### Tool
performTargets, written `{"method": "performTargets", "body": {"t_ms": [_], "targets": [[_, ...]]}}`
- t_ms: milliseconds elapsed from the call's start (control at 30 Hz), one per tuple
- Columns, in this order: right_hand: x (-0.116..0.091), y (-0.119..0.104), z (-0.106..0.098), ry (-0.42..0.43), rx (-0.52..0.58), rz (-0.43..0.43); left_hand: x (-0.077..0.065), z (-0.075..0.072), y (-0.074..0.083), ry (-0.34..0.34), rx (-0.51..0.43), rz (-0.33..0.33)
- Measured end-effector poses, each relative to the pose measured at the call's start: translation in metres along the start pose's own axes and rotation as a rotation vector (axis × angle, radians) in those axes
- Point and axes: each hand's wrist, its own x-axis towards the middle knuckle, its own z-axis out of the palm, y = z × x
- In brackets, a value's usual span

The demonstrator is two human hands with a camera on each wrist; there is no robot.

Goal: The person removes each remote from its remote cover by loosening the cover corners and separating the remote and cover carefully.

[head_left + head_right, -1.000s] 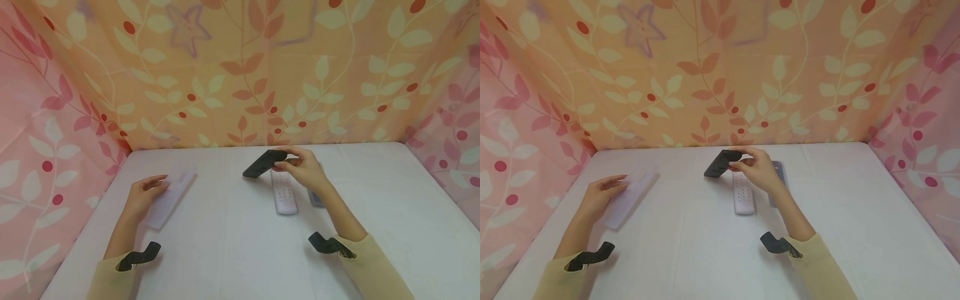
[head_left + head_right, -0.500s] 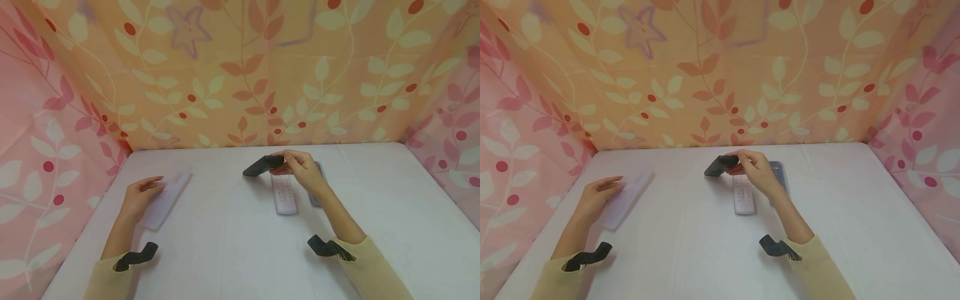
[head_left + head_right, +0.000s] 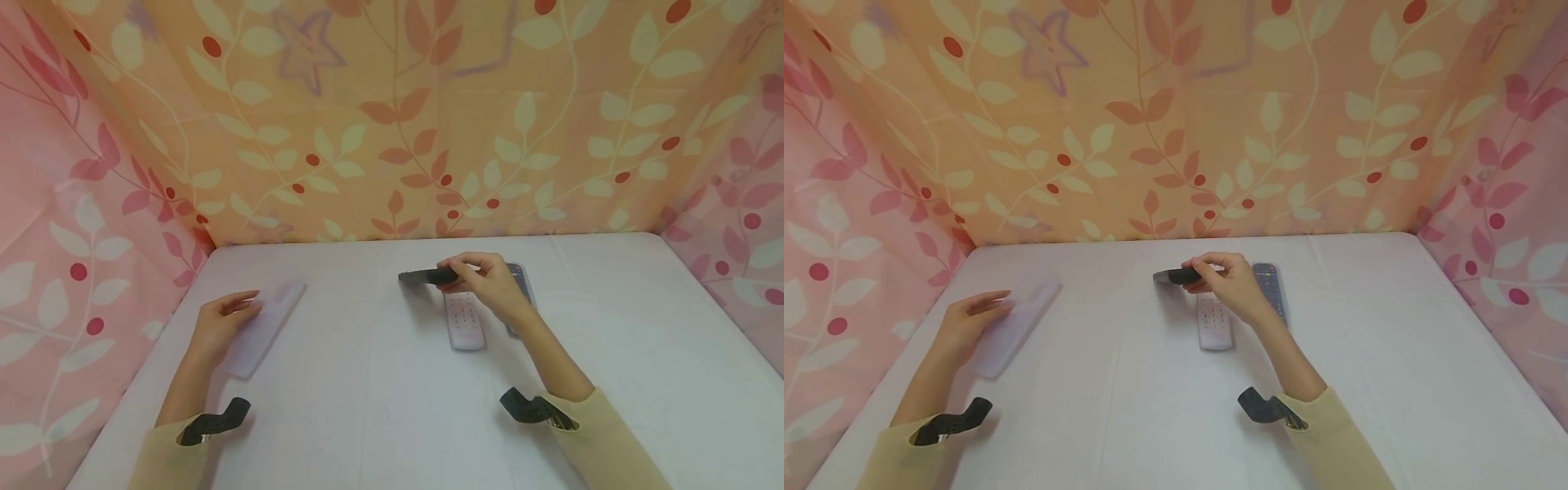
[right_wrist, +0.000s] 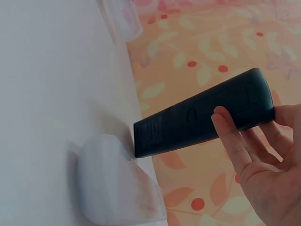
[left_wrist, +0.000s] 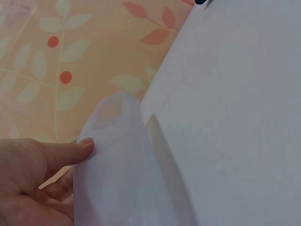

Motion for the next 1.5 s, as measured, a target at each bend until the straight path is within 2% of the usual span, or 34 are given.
{"method": "performTargets", "body": {"t_ms": [300, 600, 800, 1067, 1300, 1500], "targets": [[-0.003, 0.004, 0.004, -0.021, 0.057, 0.056, 0.004, -0.009, -0.007, -0.009, 0.063, -0.057], [-0.007, 0.01, 0.014, 0.028, 0.095, 0.174, 0.0, -0.015, -0.006, -0.006, 0.007, -0.042], [-0.009, 0.016, 0.02, 0.062, 0.025, 0.198, -0.002, -0.015, -0.006, 0.005, 0.014, -0.004], [-0.008, 0.022, 0.029, 0.039, 0.039, 0.256, -0.001, -0.019, -0.01, 0.026, -0.042, 0.011], [-0.011, 0.023, 0.036, 0.024, 0.008, 0.295, 0.001, -0.023, -0.015, 0.031, -0.076, -0.006], [-0.014, 0.025, 0.038, -0.016, -0.086, 0.309, 0.002, -0.025, -0.018, 0.045, -0.089, -0.03]]}}
